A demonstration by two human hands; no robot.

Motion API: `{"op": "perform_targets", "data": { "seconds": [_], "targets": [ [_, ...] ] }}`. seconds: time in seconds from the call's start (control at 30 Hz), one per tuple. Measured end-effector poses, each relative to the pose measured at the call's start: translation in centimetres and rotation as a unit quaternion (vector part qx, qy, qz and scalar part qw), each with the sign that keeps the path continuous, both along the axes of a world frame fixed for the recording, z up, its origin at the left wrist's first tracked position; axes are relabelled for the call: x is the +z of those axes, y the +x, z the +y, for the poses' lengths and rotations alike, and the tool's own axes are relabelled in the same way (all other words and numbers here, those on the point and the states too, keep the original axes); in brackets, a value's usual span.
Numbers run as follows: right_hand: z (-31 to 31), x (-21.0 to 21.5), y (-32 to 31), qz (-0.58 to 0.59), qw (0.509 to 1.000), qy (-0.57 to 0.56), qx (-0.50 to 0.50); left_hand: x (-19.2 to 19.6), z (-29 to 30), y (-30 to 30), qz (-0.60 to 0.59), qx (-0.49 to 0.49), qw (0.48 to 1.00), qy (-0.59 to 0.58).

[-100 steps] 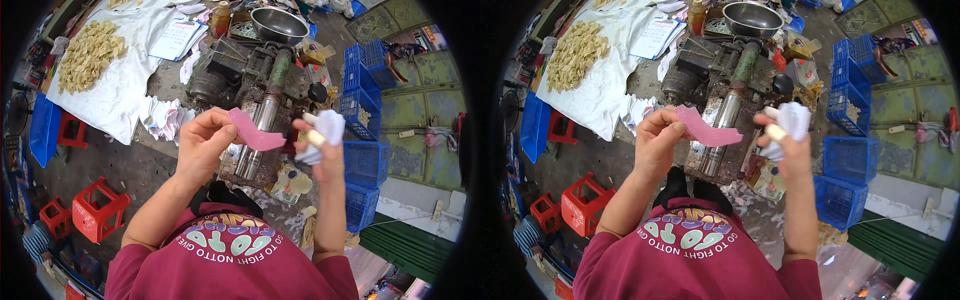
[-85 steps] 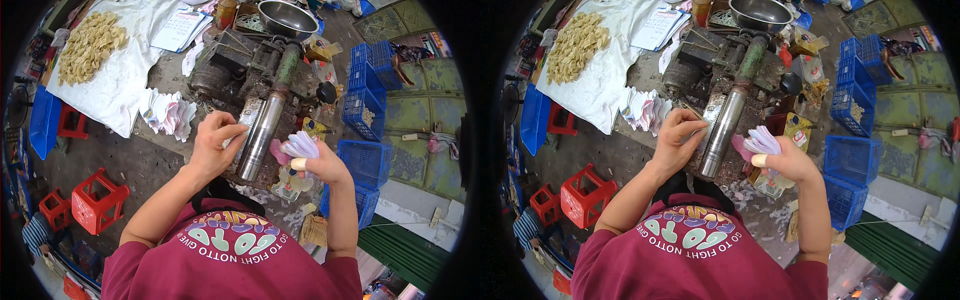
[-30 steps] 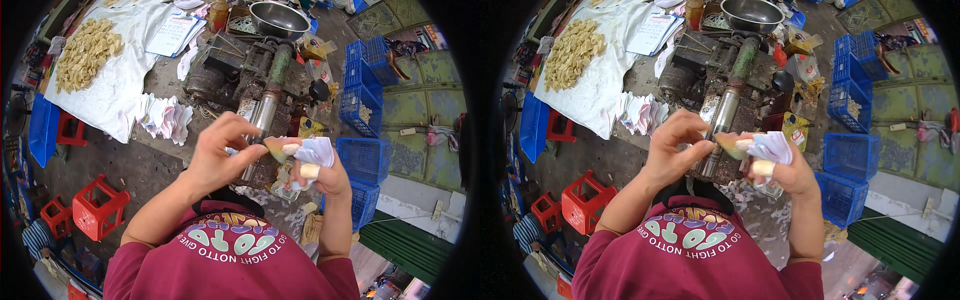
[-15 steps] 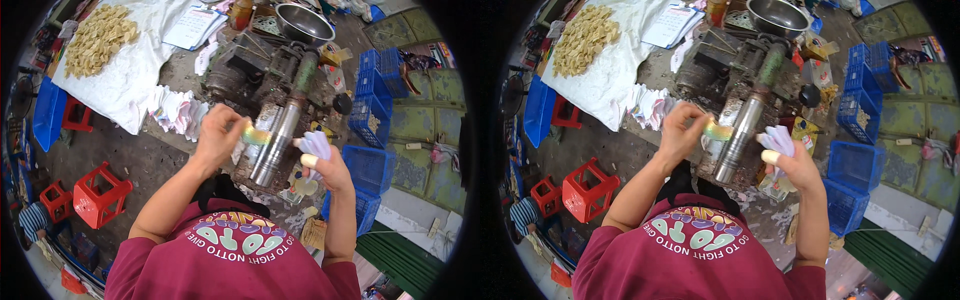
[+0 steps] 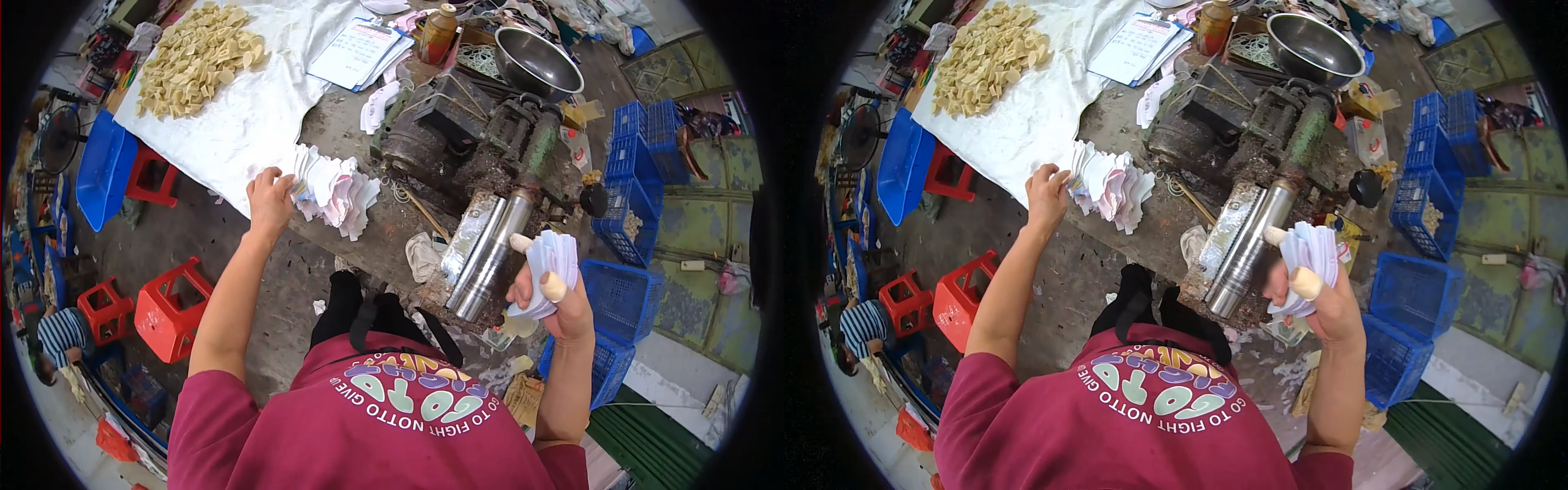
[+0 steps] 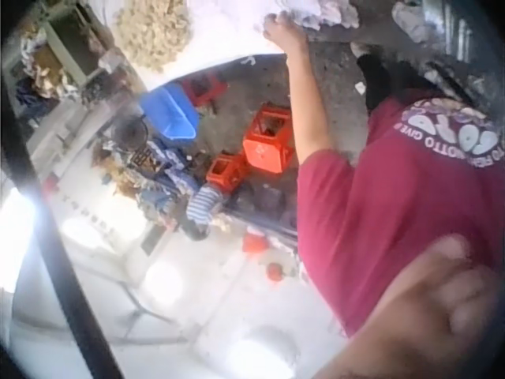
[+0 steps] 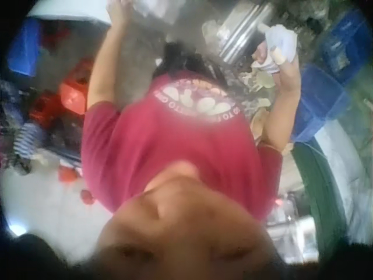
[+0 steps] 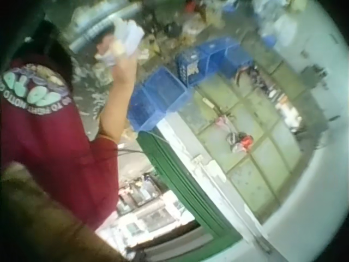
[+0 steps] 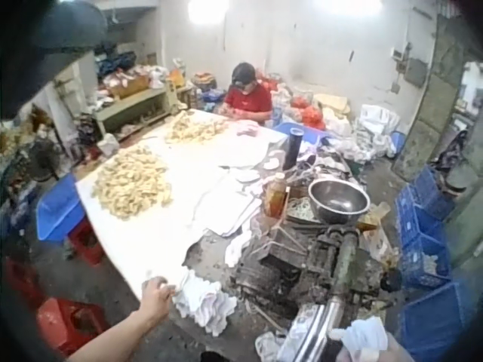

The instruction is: The person wraps small, pale food items individually in colorful paper using a metal rolling machine. They feed the paper and food into the rollers, which fold the paper around the item, and then place the finished wrapped units onto a white cloth on the table. The person also handles a wooden stick and a pile of finished items during the process.

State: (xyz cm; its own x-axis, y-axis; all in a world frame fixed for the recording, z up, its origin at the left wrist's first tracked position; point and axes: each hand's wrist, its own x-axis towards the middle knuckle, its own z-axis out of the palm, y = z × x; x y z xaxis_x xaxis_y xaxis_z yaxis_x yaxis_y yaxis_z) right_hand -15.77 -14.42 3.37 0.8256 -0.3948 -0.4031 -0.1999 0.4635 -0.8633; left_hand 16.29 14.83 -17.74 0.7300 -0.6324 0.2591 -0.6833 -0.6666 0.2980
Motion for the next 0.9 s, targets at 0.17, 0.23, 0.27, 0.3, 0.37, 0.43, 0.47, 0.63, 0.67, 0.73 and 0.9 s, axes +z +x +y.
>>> {"op": "perform_targets", "data": {
  "seconds": [0.17, 0.23, 0.27, 0.3, 0.37, 0.43, 0.47, 0.63, 0.67, 0.73, 0.9],
  "targets": [
    [0.9, 0.2, 0.6, 0.041, 0.997, -0.063, 0.002, 7.9, -6.8, -8.2, 0.216, -0.018, 0.949, -0.229],
    [2.2, 0.7, 1.5, 0.059, 0.995, -0.080, 0.002, 14.0, -9.7, -12.3, 0.568, -0.112, 0.761, -0.293],
    [2.6, 1.2, 1.9, 0.059, 0.991, -0.113, 0.038, 16.4, -10.5, -13.6, 0.627, -0.167, 0.711, -0.273],
    [3.4, 1.6, 2.3, 0.046, 0.992, -0.116, 0.031, 18.0, -11.4, -14.8, 0.669, -0.201, 0.665, -0.264],
    [4.1, 1.9, 2.5, 0.034, 0.992, -0.119, 0.029, 19.2, -12.7, -16.5, 0.736, -0.173, 0.576, -0.311],
    [4.3, 1.7, 2.0, 0.039, 0.992, -0.119, 0.034, 19.5, -13.1, -17.0, 0.750, -0.176, 0.540, -0.337],
    [4.3, 1.5, 1.7, 0.020, 0.996, -0.081, 0.035, 19.5, -13.2, -17.2, 0.753, -0.187, 0.523, -0.352],
    [3.6, -0.2, -0.4, -0.061, 0.993, 0.061, 0.080, 19.9, -12.9, -17.0, 0.784, -0.231, 0.489, -0.304],
    [3.6, -0.2, -0.6, -0.069, 0.991, 0.082, 0.084, 20.1, -12.9, -16.8, 0.781, -0.240, 0.496, -0.294],
    [4.5, 1.1, 0.3, -0.064, 0.988, 0.123, 0.066, 20.2, -12.8, -16.8, 0.775, -0.258, 0.508, -0.273],
    [2.9, -1.1, -2.2, -0.120, 0.991, -0.008, -0.062, 20.0, -13.1, -18.1, 0.664, -0.275, 0.601, -0.349]
  ]
}}
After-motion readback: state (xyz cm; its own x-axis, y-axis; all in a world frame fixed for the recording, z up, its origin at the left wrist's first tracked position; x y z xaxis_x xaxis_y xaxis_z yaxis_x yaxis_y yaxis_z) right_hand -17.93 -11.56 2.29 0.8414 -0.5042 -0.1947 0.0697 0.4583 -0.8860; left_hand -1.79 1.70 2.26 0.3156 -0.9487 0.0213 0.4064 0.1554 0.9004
